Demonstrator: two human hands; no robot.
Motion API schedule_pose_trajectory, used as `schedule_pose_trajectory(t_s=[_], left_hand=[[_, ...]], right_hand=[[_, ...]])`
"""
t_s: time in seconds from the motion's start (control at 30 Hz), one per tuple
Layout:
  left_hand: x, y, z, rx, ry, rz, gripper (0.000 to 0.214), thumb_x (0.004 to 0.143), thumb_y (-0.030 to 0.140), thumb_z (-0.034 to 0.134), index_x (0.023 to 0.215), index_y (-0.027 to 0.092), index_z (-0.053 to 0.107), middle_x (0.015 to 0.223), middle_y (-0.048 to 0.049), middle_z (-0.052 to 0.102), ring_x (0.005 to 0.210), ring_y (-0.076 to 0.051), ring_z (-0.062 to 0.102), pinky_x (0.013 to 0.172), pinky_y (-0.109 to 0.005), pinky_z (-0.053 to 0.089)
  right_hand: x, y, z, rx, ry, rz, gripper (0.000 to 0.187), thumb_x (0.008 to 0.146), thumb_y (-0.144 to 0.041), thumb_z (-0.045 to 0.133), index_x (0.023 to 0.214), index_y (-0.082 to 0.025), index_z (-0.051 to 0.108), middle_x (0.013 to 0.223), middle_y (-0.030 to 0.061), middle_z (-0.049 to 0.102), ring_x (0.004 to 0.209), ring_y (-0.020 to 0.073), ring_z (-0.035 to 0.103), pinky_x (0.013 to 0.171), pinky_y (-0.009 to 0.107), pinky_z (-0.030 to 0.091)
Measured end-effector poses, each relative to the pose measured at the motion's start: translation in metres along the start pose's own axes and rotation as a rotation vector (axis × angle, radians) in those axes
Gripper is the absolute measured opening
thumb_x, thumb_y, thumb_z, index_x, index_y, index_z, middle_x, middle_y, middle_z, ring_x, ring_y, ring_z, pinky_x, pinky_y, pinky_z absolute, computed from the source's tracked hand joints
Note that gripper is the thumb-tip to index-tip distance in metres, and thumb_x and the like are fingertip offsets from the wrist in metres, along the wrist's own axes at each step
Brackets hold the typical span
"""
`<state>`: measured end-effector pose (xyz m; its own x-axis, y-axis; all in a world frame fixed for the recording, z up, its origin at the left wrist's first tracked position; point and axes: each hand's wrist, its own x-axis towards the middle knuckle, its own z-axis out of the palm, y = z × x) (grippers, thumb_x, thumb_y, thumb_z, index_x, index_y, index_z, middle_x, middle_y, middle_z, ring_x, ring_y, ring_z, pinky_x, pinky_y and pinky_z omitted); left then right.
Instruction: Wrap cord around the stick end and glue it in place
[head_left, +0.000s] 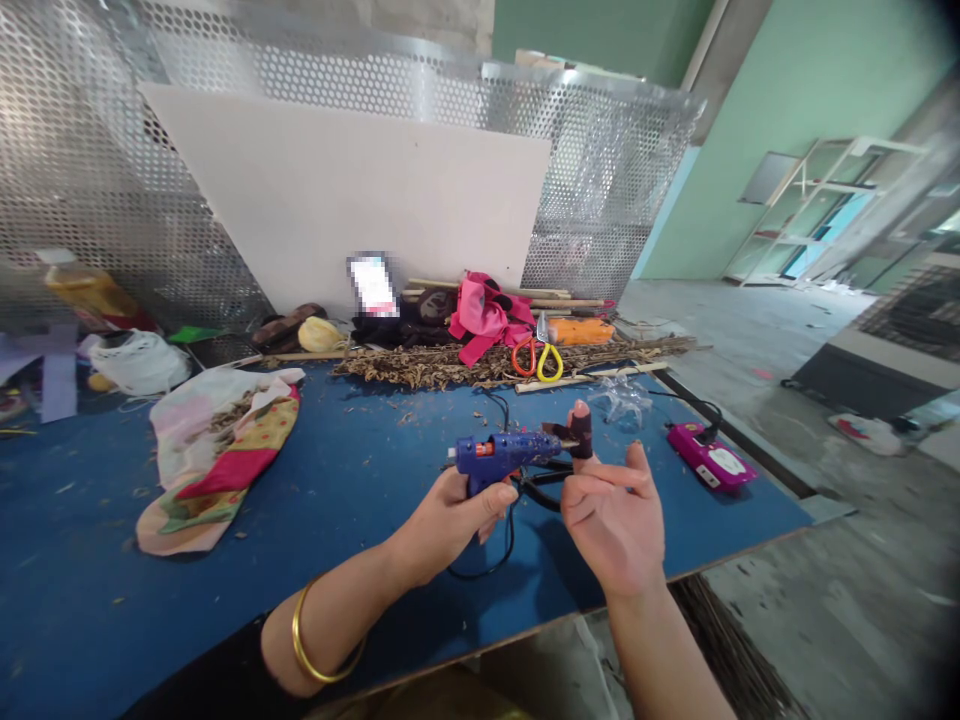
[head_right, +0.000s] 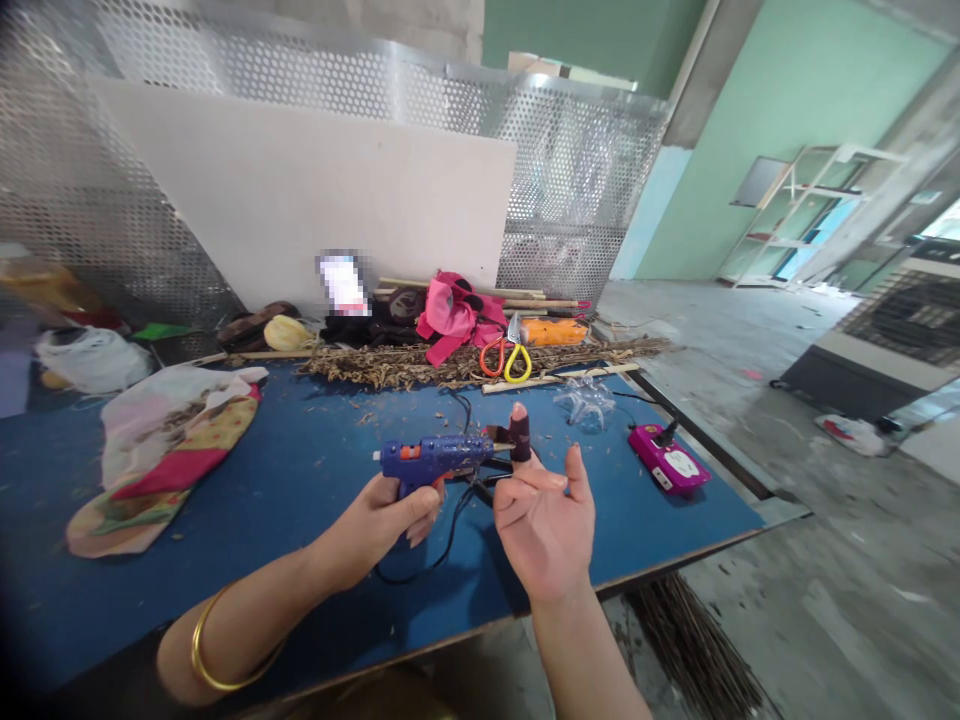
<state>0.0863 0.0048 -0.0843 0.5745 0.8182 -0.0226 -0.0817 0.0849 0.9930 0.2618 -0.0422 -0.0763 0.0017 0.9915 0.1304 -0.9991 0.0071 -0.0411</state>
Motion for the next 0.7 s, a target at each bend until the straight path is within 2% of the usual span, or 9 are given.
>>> schedule_pose_trajectory(t_s=[0.2,0.4,0.57,0.7], left_hand=[[0.0005,-0.0008,-0.0002,-0.021,-0.005,0.000,0.037,0.077,0.053,0.064,0.078,0.017,0.052,0.049,0.0077,0.040,0.046,-0.008,0.037,0.047,-0.022,0.033],[0.0016,-0.0029,-0.0013,-0.002,-0.005,-0.018,0.039,0.077,0.053,0.064,0.074,0.017,0.052,0.049,0.0070,0.040,0.046,-0.008,0.037,0.047,-0.022,0.032],[0.0016,0.0010,-0.0005,0.010,0.078,-0.020,0.037,0.077,0.051,0.064,0.073,0.016,0.053,0.048,0.0070,0.040,0.045,-0.008,0.037,0.047,-0.023,0.031],[0.0030,0.0032,-0.0013,0.072,0.158,-0.029,0.042,0.078,0.050,0.063,0.058,0.016,0.049,0.047,0.0056,0.040,0.045,-0.007,0.038,0.047,-0.023,0.030]], right_hand=[[-0.0005,-0.0019,-0.0007,-0.107,-0.040,-0.012,0.037,0.096,-0.026,0.045,0.132,-0.036,0.044,0.079,-0.0090,0.068,0.056,0.0014,0.059,0.061,0.015,0.049],[-0.0006,-0.0035,-0.0007,-0.004,0.021,-0.006,0.033,0.099,-0.033,0.039,0.130,-0.033,0.048,0.071,-0.0081,0.066,0.054,0.0028,0.060,0.059,0.017,0.049],[-0.0018,-0.0043,0.0006,-0.037,0.028,-0.031,0.032,0.099,-0.032,0.039,0.129,-0.033,0.050,0.072,-0.0078,0.067,0.054,0.0030,0.060,0.058,0.017,0.050],[-0.0032,-0.0060,-0.0006,-0.203,0.041,-0.063,0.032,0.097,-0.031,0.043,0.127,-0.037,0.050,0.076,-0.0082,0.067,0.050,0.0019,0.054,0.056,0.015,0.048]])
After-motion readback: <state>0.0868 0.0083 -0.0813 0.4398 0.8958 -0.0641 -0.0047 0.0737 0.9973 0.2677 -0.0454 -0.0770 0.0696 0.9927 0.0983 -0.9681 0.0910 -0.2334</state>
